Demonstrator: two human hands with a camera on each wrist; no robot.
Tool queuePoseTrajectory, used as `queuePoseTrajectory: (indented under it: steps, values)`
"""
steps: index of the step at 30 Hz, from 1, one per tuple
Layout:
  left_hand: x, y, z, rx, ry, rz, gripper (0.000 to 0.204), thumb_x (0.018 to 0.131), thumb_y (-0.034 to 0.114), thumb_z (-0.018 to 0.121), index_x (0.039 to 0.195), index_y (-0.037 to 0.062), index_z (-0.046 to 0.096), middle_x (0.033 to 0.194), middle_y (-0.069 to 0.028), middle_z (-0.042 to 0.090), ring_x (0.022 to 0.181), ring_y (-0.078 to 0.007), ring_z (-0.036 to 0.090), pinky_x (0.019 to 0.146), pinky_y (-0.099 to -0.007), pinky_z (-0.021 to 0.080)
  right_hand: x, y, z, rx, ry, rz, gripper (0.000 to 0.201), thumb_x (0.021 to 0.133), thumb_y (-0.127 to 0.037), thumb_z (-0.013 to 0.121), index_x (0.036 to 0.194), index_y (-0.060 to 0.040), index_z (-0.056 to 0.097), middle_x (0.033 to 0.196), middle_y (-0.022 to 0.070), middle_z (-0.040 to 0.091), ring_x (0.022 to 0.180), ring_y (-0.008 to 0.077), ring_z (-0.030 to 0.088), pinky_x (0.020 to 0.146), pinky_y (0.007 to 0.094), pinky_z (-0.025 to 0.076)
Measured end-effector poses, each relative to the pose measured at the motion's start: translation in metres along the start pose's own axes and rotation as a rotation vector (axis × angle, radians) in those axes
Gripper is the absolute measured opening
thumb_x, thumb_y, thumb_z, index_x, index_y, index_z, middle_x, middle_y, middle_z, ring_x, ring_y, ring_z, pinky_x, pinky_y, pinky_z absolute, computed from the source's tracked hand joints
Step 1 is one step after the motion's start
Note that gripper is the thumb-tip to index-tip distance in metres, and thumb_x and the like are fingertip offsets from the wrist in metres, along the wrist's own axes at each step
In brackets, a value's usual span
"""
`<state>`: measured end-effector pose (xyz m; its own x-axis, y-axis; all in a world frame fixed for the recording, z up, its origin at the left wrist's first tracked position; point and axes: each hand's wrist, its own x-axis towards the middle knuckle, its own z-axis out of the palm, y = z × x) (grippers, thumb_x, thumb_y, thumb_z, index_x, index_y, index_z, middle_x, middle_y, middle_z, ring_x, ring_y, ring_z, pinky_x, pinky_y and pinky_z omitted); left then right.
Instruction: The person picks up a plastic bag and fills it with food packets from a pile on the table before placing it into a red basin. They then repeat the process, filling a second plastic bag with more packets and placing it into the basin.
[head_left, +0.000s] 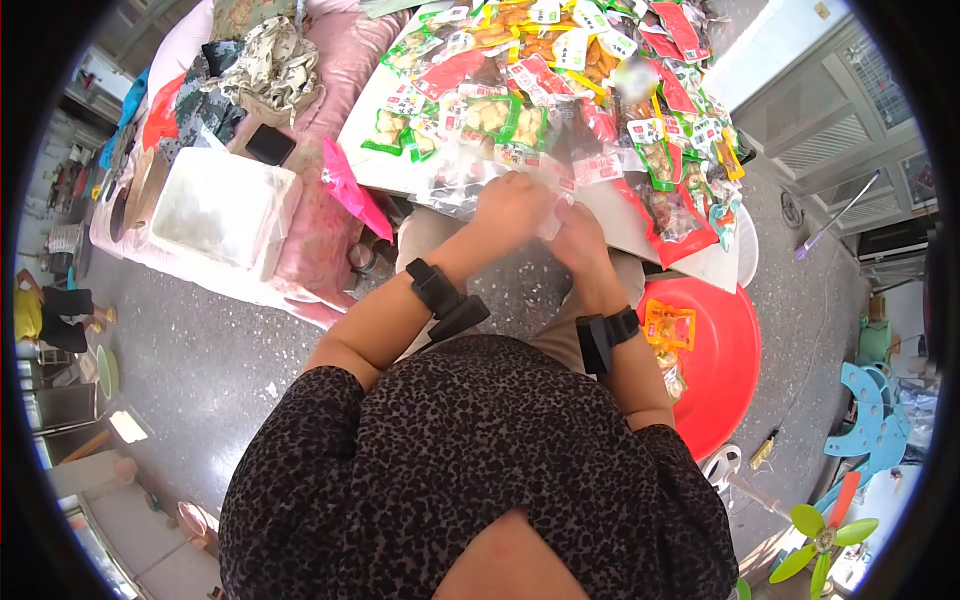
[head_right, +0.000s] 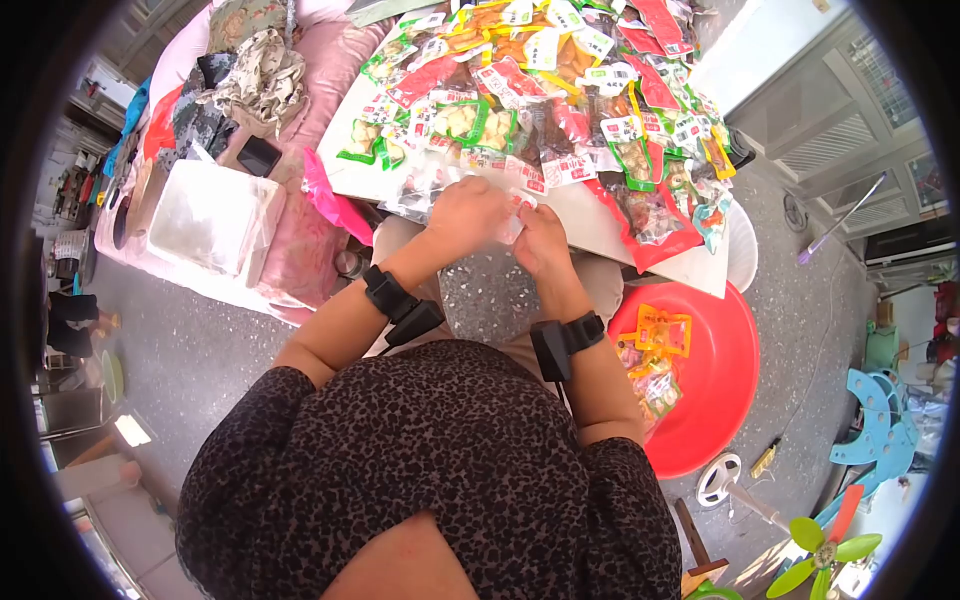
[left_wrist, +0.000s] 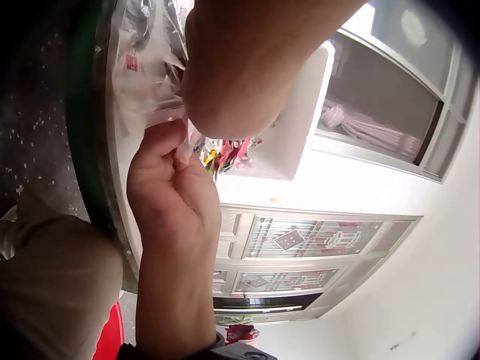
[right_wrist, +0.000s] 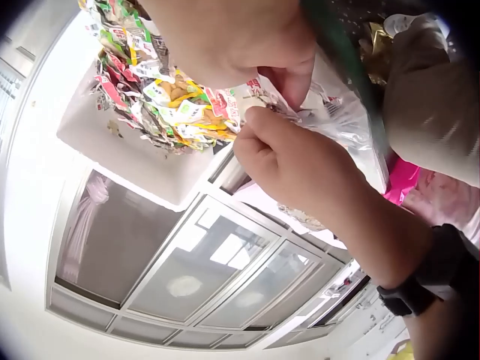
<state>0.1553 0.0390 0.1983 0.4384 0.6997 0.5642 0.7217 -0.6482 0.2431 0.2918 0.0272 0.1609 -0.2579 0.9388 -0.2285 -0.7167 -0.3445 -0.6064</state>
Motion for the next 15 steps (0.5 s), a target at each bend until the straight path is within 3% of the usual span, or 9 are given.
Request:
queuePoseTrajectory:
  steps: [3, 6, 8, 10, 13, 15]
  values:
    - [0.001, 0.002, 0.006, 0.0, 0.038, 0.013, 0.008, 0.061, 0.016, 0.053, 0.066, 0.0098, 0.055, 0.066, -0.0062, 0.05, 0.07, -0.0241, 0.051, 0.057, -0.034, 0.042, 0.007, 0.01, 0.015, 0.043, 0.32, -0.078, 0.02, 0.082, -0.004, 0.036, 0.098, 0.0053, 0.042, 0.098, 0.0151, 0.05, 0.086, 0.0245, 0.053, 0.074, 0.0366, 0.044]
    - [-0.001, 0.001, 0.004, 0.023, -0.012, 0.006, 0.009, 0.064, 0.016, 0.051, 0.068, 0.0092, 0.055, 0.068, -0.0068, 0.051, 0.071, -0.0245, 0.051, 0.059, -0.0342, 0.043, 0.015, 0.016, 0.004, 0.068, 0.08, -0.06, 0.019, 0.082, -0.004, 0.036, 0.097, 0.0055, 0.042, 0.098, 0.0152, 0.049, 0.085, 0.0242, 0.053, 0.071, 0.0356, 0.045]
    - [-0.004, 0.002, 0.005, 0.03, -0.038, 0.004, 0.009, 0.066, 0.016, 0.051, 0.069, 0.0087, 0.055, 0.069, -0.007, 0.051, 0.072, -0.0248, 0.051, 0.06, -0.0347, 0.043, 0.026, 0.034, -0.016, -0.228, -0.042, -0.162, 0.021, 0.078, -0.009, 0.044, 0.096, 0.0008, 0.046, 0.094, 0.01, 0.051, 0.085, 0.0192, 0.052, 0.07, 0.0309, 0.043]
    - [-0.005, -0.001, 0.007, 0.046, -0.022, -0.001, 0.009, 0.066, 0.016, 0.05, 0.069, 0.009, 0.055, 0.07, -0.0065, 0.052, 0.073, -0.0248, 0.051, 0.062, -0.0352, 0.042, 0.028, 0.036, -0.014, -0.406, -0.136, -0.222, 0.021, 0.078, -0.009, 0.043, 0.096, 0.0009, 0.046, 0.093, 0.0103, 0.051, 0.083, 0.0191, 0.052, 0.068, 0.0306, 0.044]
    - [-0.01, -0.006, 0.014, -0.021, 0.021, 0.069, 0.009, 0.065, 0.016, 0.05, 0.068, 0.009, 0.055, 0.071, -0.0058, 0.052, 0.073, -0.0247, 0.051, 0.063, -0.0354, 0.042, 0.024, 0.028, -0.011, -0.514, -0.131, -0.169, 0.021, 0.081, -0.006, 0.032, 0.096, 0.0053, 0.043, 0.095, 0.0157, 0.05, 0.081, 0.0236, 0.054, 0.066, 0.0348, 0.047]
    - [-0.011, -0.004, 0.013, -0.03, -0.019, 0.064, 0.009, 0.064, 0.015, 0.05, 0.068, 0.0088, 0.055, 0.071, -0.0057, 0.051, 0.072, -0.0244, 0.05, 0.063, -0.035, 0.042, 0.024, 0.019, -0.009, -0.579, -0.046, -0.037, 0.022, 0.081, -0.006, 0.032, 0.096, 0.0045, 0.044, 0.094, 0.0148, 0.051, 0.081, 0.023, 0.054, 0.065, 0.0348, 0.047]
